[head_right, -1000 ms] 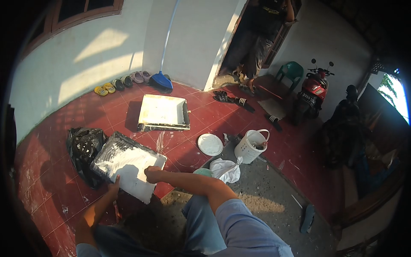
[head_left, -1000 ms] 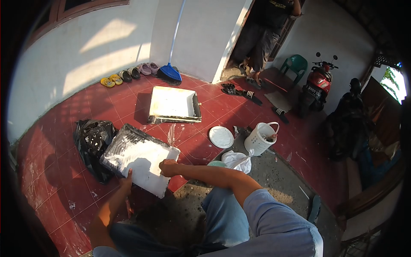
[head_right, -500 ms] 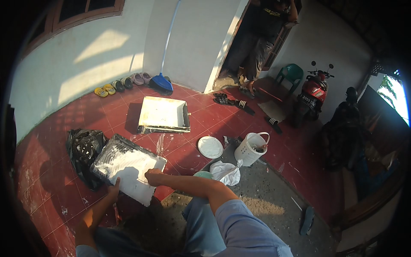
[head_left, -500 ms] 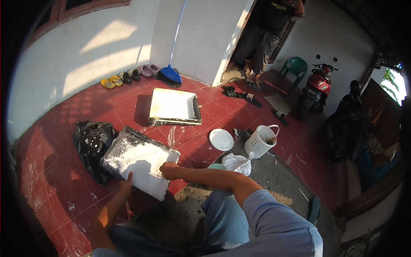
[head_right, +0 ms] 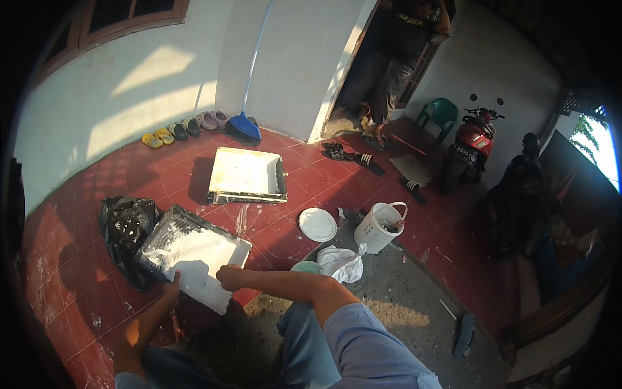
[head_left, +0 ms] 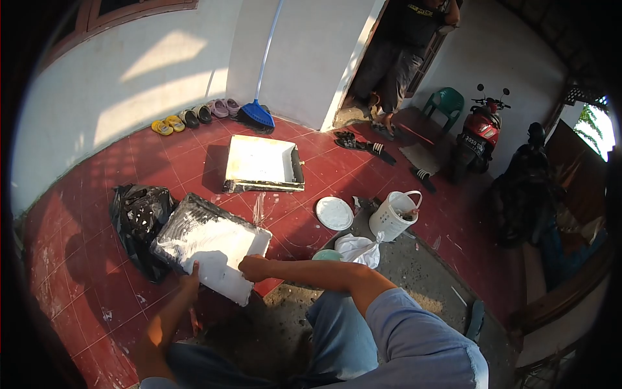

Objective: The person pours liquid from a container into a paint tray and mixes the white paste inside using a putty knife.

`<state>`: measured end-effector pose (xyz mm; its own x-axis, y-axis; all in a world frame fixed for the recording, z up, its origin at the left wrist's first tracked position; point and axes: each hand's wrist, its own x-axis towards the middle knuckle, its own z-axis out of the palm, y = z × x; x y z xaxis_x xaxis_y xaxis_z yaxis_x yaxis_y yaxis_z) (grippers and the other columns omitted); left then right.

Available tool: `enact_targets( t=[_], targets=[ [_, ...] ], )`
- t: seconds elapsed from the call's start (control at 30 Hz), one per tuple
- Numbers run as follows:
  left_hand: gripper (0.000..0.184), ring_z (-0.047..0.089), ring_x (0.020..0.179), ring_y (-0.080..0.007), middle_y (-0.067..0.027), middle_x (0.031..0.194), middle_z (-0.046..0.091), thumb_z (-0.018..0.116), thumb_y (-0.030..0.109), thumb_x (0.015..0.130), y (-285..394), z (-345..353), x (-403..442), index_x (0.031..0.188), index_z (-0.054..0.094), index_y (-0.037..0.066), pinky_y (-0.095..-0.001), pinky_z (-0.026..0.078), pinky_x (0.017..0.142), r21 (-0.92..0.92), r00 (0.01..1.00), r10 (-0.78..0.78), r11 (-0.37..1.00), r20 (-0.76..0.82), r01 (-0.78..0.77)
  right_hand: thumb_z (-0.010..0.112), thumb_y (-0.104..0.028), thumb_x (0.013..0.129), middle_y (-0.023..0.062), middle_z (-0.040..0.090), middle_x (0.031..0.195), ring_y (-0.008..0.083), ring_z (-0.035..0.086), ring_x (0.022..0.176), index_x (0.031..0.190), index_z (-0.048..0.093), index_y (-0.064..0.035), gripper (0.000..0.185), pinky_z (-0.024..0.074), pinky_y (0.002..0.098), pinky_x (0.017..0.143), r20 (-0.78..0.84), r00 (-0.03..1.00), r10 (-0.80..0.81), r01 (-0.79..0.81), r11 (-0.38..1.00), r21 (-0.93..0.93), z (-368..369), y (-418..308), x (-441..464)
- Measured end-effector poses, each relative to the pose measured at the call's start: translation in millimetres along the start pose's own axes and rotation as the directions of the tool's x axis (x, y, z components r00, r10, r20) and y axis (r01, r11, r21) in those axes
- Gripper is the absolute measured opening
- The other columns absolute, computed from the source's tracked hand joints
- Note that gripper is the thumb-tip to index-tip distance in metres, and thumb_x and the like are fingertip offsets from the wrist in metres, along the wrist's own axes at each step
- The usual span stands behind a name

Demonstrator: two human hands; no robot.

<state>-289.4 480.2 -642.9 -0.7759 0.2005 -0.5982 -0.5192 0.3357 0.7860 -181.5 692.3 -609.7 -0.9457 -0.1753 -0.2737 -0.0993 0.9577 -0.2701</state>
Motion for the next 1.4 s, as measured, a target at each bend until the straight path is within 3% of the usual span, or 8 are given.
enact_targets(
  t=[0.13, 0.33, 0.4, 0.53, 0.63, 0.83, 1.03, 1.4],
  targets=[
    [0.081, 0.053, 0.099, -0.0274, -0.0209, 0.112, 0.052, 0.061, 0.058, 0.07, -5.2, -0.3, 4.4, 0.114, 0.047, -0.009, -0.0372, 0.043, 0.081, 0.131, 0.973, 0.174, 0.979, -0.15, -0.155, 0.05, -0.015, 0.071, 0.02, 0.061, 0.081, 0.0338, 0.06, 0.081, 0.077, 0.06, 0.001, 0.02, 0.0474, 0.043, 0.07, -0.072, 0.996, 0.054, -0.055, 0.998, -0.006, -16.9, 9.6, 2.2],
    [0.086, 0.051, 0.103, -0.0282, -0.0221, 0.113, 0.051, 0.062, 0.06, 0.068, 1.5, -3.2, 5.0, 0.114, 0.046, -0.011, -0.0369, 0.041, 0.084, 0.139, 0.993, 0.014, 0.99, -0.116, 0.002, 0.05, -0.018, 0.073, 0.0201, 0.061, 0.08, 0.0344, 0.06, 0.08, 0.078, 0.061, -0.0001, 0.022, 0.0481, 0.0424, 0.069, -0.001, 0.999, -0.045, 0.045, 0.997, -0.06, -7.6, -1.2, -7.4],
    [0.087, 0.051, 0.102, -0.0282, -0.0224, 0.112, 0.052, 0.061, 0.061, 0.067, -10.8, 0.2, 20.9, 0.114, 0.046, -0.011, -0.037, 0.041, 0.084, 0.194, 0.979, 0.103, 0.979, -0.175, -0.069, 0.052, -0.009, 0.068, 0.0195, 0.061, 0.083, 0.032, 0.06, 0.083, 0.082, 0.061, -0.0011, 0.018, 0.0483, 0.0397, 0.069, 0.033, 0.989, 0.143, -0.14, 0.987, -0.076, -19.5, 4.4, -4.6],
    [0.09, 0.052, 0.1, -0.0276, -0.022, 0.112, 0.051, 0.06, 0.062, 0.067, -16.6, -4.3, 33.6, 0.114, 0.044, -0.013, -0.0372, 0.043, 0.081, 0.282, 0.991, 0.054, 0.959, -0.12, -0.018, 0.049, -0.017, 0.074, 0.0196, 0.061, 0.079, 0.0338, 0.06, 0.077, 0.076, 0.059, -0.0002, 0.02, 0.047, 0.0432, 0.07, -0.107, 0.993, -0.043, 0.041, 0.999, -0.023, -0.8, 4.3, -3.7],
    [0.094, 0.055, 0.096, -0.028, -0.0235, 0.106, 0.053, 0.06, 0.066, 0.064, -0.7, -2.8, 5.0, 0.108, 0.047, -0.017, -0.0375, 0.045, 0.075, 0.082, 0.999, 0.025, 0.996, -0.024, -0.023, 0.053, -0.024, 0.075, 0.0186, 0.061, 0.08, 0.0348, 0.058, 0.082, 0.078, 0.06, -0.0005, 0.025, 0.046, 0.0438, 0.071, 0.063, 0.997, -0.039, 0.043, 0.997, -0.064, -0.4, 3.1, -4.7],
    [0.093, 0.059, 0.086, -0.0268, -0.0233, 0.095, 0.058, 0.057, 0.073, 0.06, -1.3, -3.0, 9.9, 0.091, 0.056, -0.016, -0.0353, 0.046, 0.072, 0.368, 0.986, 0.077, 0.93, -0.15, -0.017, 0.048, -0.026, 0.077, 0.0169, 0.06, 0.08, 0.0315, 0.057, 0.083, 0.081, 0.059, -0.0039, 0.025, 0.047, 0.0422, 0.071, -0.13, 0.991, 0.027, -0.034, 0.998, -0.049, -1.9, 39.0, -4.3],
    [0.093, 0.06, 0.085, -0.0265, -0.0223, 0.091, 0.059, 0.057, 0.073, 0.059, -13.1, -3.3, 23.2, 0.089, 0.056, -0.015, -0.0356, 0.048, 0.068, 0.333, 0.977, 0.124, 0.941, -0.175, -0.06, 0.047, -0.022, 0.08, 0.0159, 0.058, 0.069, 0.036, 0.056, 0.067, 0.075, 0.053, -0.0034, 0.02, 0.0446, 0.044, 0.062, -0.292, 0.952, -0.089, 0.068, 0.994, -0.081, 2.1, 56.9, -4.5],
    [0.084, 0.061, 0.078, -0.023, -0.0199, 0.093, 0.057, 0.06, 0.065, 0.065, -4.9, -3.2, 12.4, 0.087, 0.055, -0.016, -0.0304, 0.055, 0.055, 0.169, 0.99, 0.105, 0.982, -0.098, -0.087, 0.047, -0.026, 0.078, 0.0207, 0.059, 0.081, 0.0348, 0.059, 0.076, 0.081, 0.059, -0.0041, 0.025, 0.047, 0.0429, 0.069, -0.143, 0.978, 0.151, -0.154, 0.988, -0.013, -20.5, 49.1, 6.6]
  ],
)
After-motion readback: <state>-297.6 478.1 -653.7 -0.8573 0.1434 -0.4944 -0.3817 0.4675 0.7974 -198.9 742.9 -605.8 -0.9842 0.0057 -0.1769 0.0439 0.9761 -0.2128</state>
